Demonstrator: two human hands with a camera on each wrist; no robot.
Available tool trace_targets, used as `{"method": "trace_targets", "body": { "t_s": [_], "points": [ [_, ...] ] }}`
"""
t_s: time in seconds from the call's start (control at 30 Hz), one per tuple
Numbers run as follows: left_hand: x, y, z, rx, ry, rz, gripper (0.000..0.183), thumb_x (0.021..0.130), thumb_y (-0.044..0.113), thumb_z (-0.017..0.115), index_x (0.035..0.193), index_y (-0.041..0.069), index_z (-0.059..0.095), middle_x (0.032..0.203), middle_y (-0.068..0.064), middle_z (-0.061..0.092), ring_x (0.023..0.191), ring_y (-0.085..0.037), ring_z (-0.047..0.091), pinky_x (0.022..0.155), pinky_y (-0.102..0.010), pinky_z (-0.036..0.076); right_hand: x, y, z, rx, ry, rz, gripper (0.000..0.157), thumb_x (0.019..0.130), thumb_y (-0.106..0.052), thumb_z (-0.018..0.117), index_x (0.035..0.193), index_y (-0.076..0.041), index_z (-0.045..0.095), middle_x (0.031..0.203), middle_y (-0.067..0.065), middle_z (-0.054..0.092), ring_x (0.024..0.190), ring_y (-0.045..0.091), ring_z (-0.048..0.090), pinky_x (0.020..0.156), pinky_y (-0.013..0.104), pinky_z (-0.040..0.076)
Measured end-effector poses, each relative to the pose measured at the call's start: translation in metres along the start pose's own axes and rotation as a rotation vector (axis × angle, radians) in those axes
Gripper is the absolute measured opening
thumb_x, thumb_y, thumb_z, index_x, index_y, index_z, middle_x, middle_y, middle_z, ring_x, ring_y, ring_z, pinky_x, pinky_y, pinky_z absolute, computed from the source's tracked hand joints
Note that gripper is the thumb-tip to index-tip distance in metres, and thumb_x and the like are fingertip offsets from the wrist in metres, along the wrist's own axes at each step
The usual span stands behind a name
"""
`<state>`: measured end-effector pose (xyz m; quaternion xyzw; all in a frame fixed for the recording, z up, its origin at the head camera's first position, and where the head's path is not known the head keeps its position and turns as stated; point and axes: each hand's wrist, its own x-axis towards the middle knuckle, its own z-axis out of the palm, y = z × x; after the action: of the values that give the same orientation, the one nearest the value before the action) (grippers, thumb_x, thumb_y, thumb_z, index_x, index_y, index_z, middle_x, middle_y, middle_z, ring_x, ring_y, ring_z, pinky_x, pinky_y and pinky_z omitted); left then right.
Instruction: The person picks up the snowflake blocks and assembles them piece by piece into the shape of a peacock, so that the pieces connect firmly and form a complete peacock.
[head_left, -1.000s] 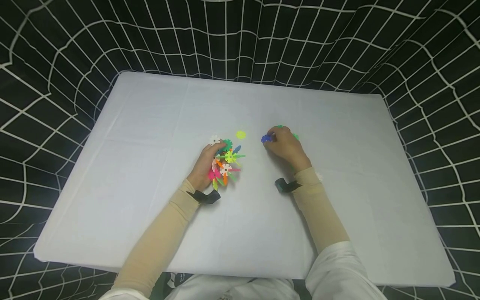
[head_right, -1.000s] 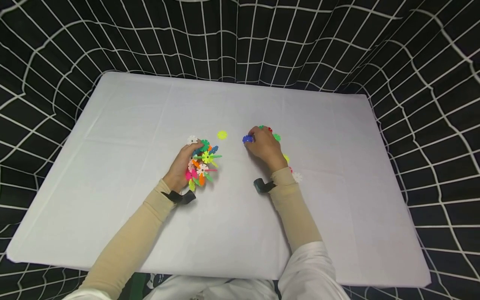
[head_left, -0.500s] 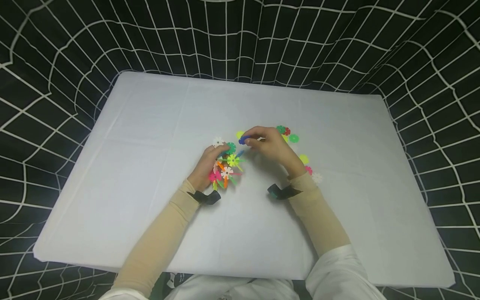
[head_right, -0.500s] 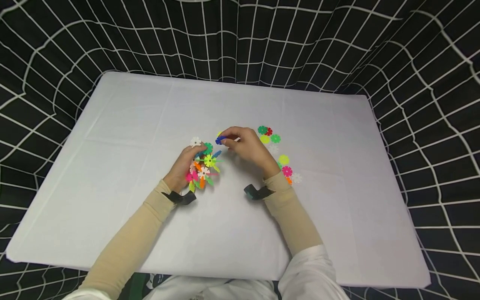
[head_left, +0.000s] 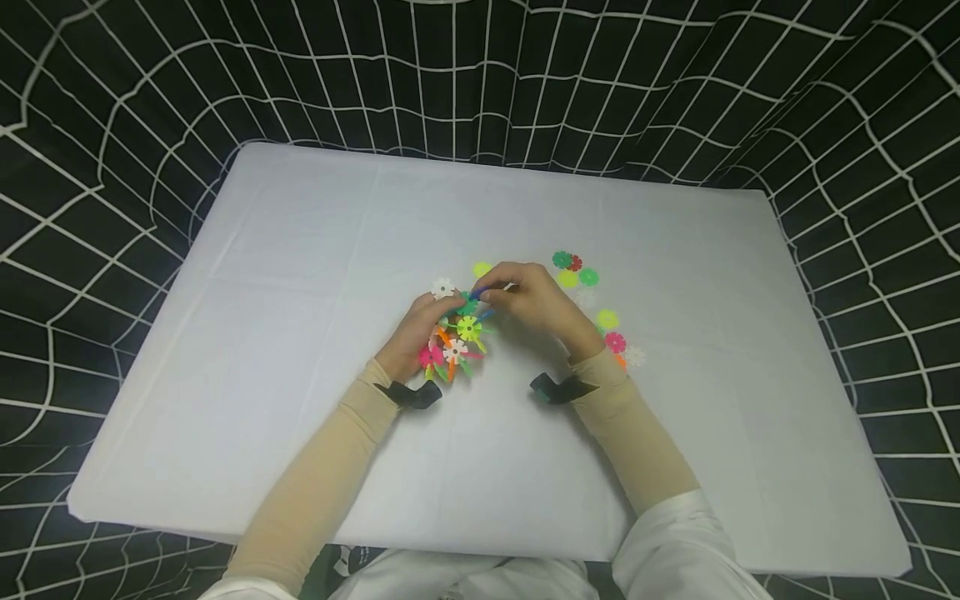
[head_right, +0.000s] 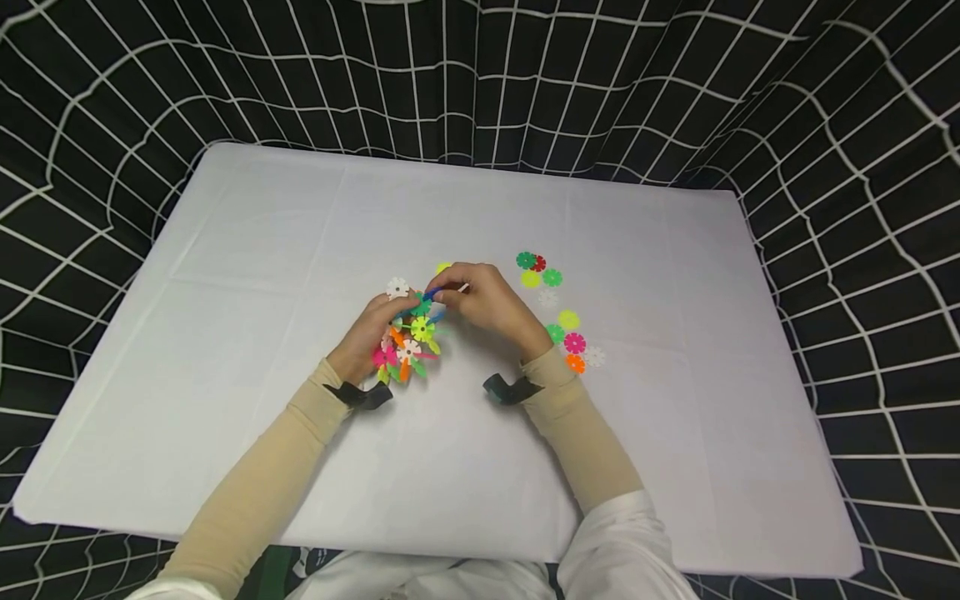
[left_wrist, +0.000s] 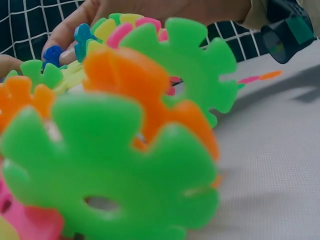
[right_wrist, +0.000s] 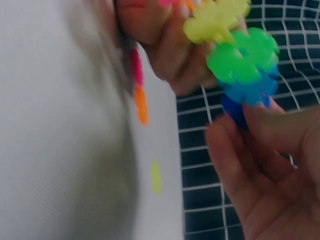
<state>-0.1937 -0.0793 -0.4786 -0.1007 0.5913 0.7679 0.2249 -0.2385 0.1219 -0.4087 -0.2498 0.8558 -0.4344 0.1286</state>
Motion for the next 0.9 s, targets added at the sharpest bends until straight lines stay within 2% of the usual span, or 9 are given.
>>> {"method": "trace_targets", "body": {
  "t_s": [0.1, 0.27, 0.4, 0.53, 0.7, 0.83, 0.9],
  "points": [
    [0.0, 0.0, 0.0, 0.001, -0.003, 0.007, 0.041, 0.09, 0.046, 0.069, 0.114, 0.016, 0.055, 0.124, 0.001, 0.048, 0.118, -0.016, 0.053, 0.11, -0.033, 0.041, 0.0, 0.0, 0.002, -0.019, 0.005, -0.014, 0.014, 0.094, -0.004, 0.069, 0.104, -0.008, 0.077, 0.101, 0.008, 0.074, 0.092, 0.02, 0.065, 0.084, 0.035, 0.056],
    [0.002, 0.0, 0.001, -0.048, -0.051, 0.037, 0.029, 0.093, 0.042, 0.066, 0.104, 0.017, 0.059, 0.107, 0.003, 0.061, 0.102, -0.012, 0.062, 0.094, -0.024, 0.053, 0.001, 0.0, 0.002, -0.018, -0.011, 0.009, 0.015, 0.096, -0.007, 0.068, 0.108, -0.009, 0.075, 0.105, 0.007, 0.074, 0.097, 0.021, 0.065, 0.088, 0.039, 0.057],
    [0.002, -0.001, 0.001, -0.037, -0.034, 0.027, 0.031, 0.093, 0.045, 0.065, 0.108, 0.019, 0.058, 0.113, 0.003, 0.06, 0.102, -0.011, 0.062, 0.091, -0.023, 0.055, 0.001, 0.006, -0.006, -0.051, -0.034, 0.071, 0.021, 0.099, -0.013, 0.065, 0.119, -0.01, 0.072, 0.117, 0.007, 0.072, 0.109, 0.024, 0.065, 0.096, 0.044, 0.056],
    [0.003, -0.002, 0.001, -0.054, -0.009, 0.015, 0.039, 0.091, 0.045, 0.066, 0.117, 0.018, 0.054, 0.121, 0.001, 0.057, 0.11, -0.013, 0.06, 0.098, -0.025, 0.053, 0.0, 0.02, -0.027, -0.142, 0.006, 0.199, 0.028, 0.101, -0.019, 0.06, 0.126, -0.009, 0.068, 0.126, 0.011, 0.068, 0.117, 0.029, 0.061, 0.101, 0.05, 0.051],
    [0.003, -0.002, 0.001, -0.066, 0.014, 0.011, 0.047, 0.091, 0.043, 0.067, 0.126, 0.018, 0.051, 0.129, 0.001, 0.053, 0.119, -0.014, 0.057, 0.107, -0.029, 0.049, -0.006, 0.039, -0.053, -0.294, 0.088, 0.407, 0.035, 0.103, -0.024, 0.054, 0.134, -0.009, 0.061, 0.138, 0.015, 0.062, 0.126, 0.035, 0.057, 0.106, 0.055, 0.047],
    [0.001, -0.001, 0.002, -0.071, 0.028, 0.006, 0.053, 0.091, 0.042, 0.067, 0.132, 0.016, 0.047, 0.135, 0.0, 0.049, 0.125, -0.015, 0.053, 0.113, -0.031, 0.045, -0.01, 0.051, -0.063, -0.404, 0.13, 0.54, 0.039, 0.101, -0.026, 0.054, 0.134, -0.006, 0.061, 0.14, 0.017, 0.061, 0.128, 0.039, 0.056, 0.106, 0.062, 0.044],
    [0.001, -0.001, 0.003, -0.075, 0.03, 0.002, 0.055, 0.09, 0.041, 0.067, 0.133, 0.015, 0.046, 0.137, 0.0, 0.048, 0.127, -0.015, 0.052, 0.114, -0.032, 0.044, -0.012, 0.054, -0.064, -0.454, 0.135, 0.589, 0.041, 0.098, -0.029, 0.056, 0.131, -0.005, 0.064, 0.137, 0.018, 0.063, 0.123, 0.04, 0.058, 0.102, 0.064, 0.045]
  ]
}}
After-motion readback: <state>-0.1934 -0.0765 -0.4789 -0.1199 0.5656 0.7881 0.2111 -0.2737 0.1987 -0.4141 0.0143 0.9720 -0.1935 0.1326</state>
